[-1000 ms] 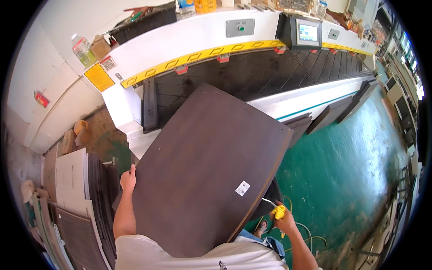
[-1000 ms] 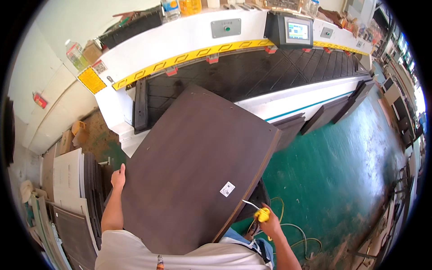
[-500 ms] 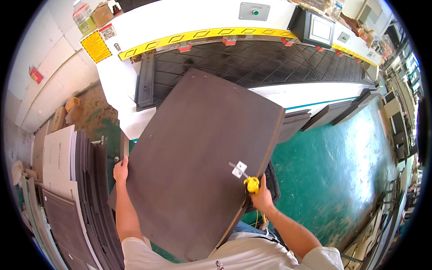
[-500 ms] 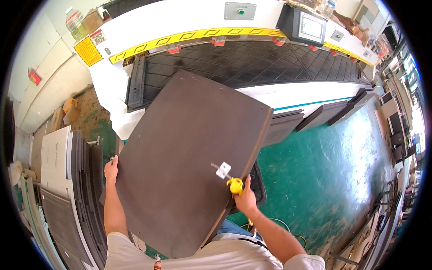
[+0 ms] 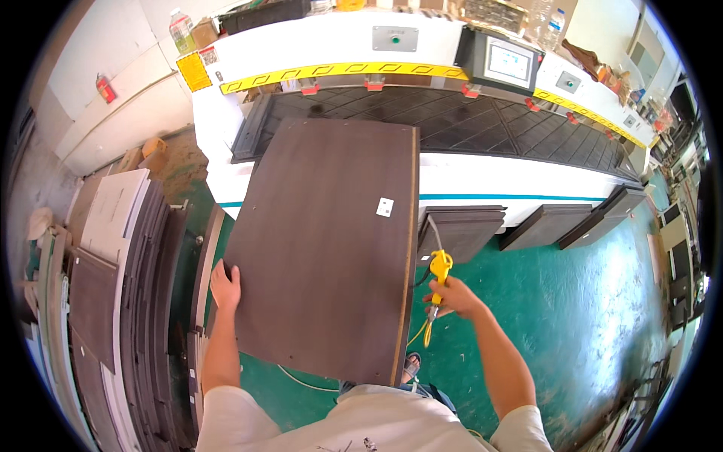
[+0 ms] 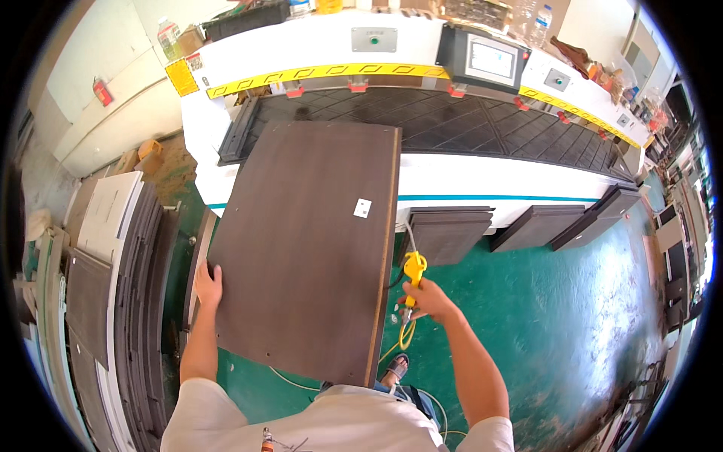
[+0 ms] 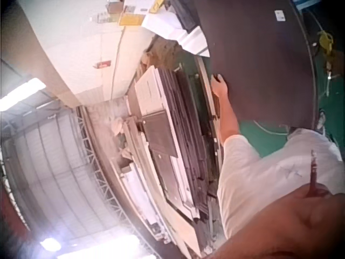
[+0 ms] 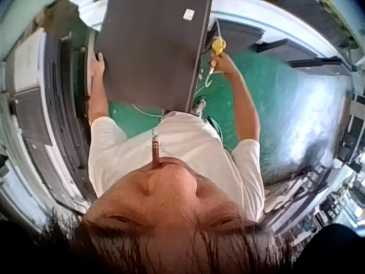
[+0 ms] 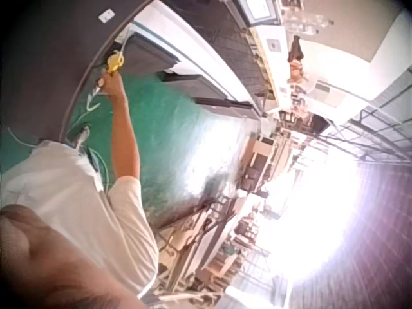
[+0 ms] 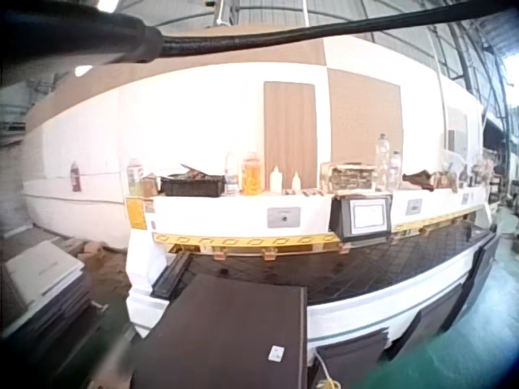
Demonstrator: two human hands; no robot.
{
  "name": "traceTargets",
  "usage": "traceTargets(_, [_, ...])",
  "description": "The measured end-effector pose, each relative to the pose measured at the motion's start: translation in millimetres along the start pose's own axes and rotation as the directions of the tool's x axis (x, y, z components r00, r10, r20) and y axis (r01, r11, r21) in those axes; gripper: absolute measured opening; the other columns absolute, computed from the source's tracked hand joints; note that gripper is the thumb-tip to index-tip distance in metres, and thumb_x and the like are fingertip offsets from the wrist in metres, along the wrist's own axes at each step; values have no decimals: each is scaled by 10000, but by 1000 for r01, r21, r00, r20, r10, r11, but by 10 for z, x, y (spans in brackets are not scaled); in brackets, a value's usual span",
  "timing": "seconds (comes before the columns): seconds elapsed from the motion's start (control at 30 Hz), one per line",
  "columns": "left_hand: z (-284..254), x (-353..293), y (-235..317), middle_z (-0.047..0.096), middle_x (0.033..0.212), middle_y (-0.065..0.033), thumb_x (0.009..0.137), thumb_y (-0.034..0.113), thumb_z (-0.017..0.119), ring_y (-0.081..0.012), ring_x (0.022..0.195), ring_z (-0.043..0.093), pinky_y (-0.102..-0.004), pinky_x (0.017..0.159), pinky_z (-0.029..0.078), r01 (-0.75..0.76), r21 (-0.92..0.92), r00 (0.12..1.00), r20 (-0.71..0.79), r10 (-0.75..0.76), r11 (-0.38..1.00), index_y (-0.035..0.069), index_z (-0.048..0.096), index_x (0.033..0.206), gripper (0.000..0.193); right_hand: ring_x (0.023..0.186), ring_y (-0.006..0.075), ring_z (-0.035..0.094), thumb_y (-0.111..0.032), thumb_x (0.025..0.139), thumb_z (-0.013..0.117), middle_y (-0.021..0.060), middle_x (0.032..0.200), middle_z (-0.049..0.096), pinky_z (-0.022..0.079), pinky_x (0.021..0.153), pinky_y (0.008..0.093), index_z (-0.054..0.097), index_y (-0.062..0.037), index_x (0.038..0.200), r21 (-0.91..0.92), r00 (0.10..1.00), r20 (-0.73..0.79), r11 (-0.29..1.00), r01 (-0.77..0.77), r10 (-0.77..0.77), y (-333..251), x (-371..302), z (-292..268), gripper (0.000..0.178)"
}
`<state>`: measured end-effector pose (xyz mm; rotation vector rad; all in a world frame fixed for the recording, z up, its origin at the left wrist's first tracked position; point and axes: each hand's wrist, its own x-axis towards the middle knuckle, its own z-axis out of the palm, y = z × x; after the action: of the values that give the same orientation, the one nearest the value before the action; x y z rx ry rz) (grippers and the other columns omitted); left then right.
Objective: The person uses a yellow air blow gun to remove dust and debris from the edges and surfaces of large brown wood panels. They handle the panels one at a time, lifting and rotating them to access different sides, and occasionally use a small metal scraper to remove stubborn particles before blowing them away.
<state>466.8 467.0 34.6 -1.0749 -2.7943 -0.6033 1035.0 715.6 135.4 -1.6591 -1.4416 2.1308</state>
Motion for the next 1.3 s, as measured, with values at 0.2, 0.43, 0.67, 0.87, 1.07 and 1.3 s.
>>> traceTargets(0.2, [-642,-2176,1108,349,1618,-231,916,431,697,-428,1524,267,-666,1219,124,-397,-137,879,226,419,907,21,494,1463,713,530,107,376,-530,1086,425,144,1254,669,326,462,261,418,-174,1506,801,935,-104,529,280,-338,-209,-86,-446,550])
traceTargets(0.43, [-723,-2984,1431,270,1677,-139,634,657,860,-403,1543,226,-694,1207,104,-445,-83,813,381,441,892,162,490,1499,1063,462,105,385,-419,1091,485,57,915,594,304,406,275,499,-134,1179,572,969,-84,785,237,-232,-1189,433,155,299])
traceTargets(0.67, [-540,-2384,1782,308,1657,-132,487,664,915,-397,1534,247,-723,1179,113,-375,-133,865,307,398,917,184,510,1475,1171,437,116,437,-377,1091,482,43,857,526,395,389,311,485,-98,1184,264,894,-343,883,388,-290,-1678,921,467,294])
traceTargets(0.87, [-332,-1851,2073,323,1656,-117,570,633,897,-367,1548,224,-712,1192,67,-335,-175,858,348,377,926,181,558,1453,1048,474,111,411,-218,1039,546,79,1018,667,373,426,267,465,-94,1353,325,972,-126,918,228,-197,-1380,921,14,347])
traceTargets(1.07, [-96,-1380,2381,374,1629,-124,621,563,902,-357,1540,248,-711,1189,59,-318,-275,870,295,394,907,143,657,1354,879,530,74,375,-106,1058,456,140,1273,686,370,474,219,313,-99,1572,523,983,8,838,154,-185,-1179,511,-10,535])
traceTargets(1.3, [360,-927,2683,441,1583,-115,573,628,886,-349,1504,333,-733,1176,71,-354,-273,915,97,392,895,140,660,1328,927,544,81,381,-118,1060,463,141,1301,671,369,482,224,298,-99,1594,522,978,22,836,167,-209,-1374,545,-28,559])
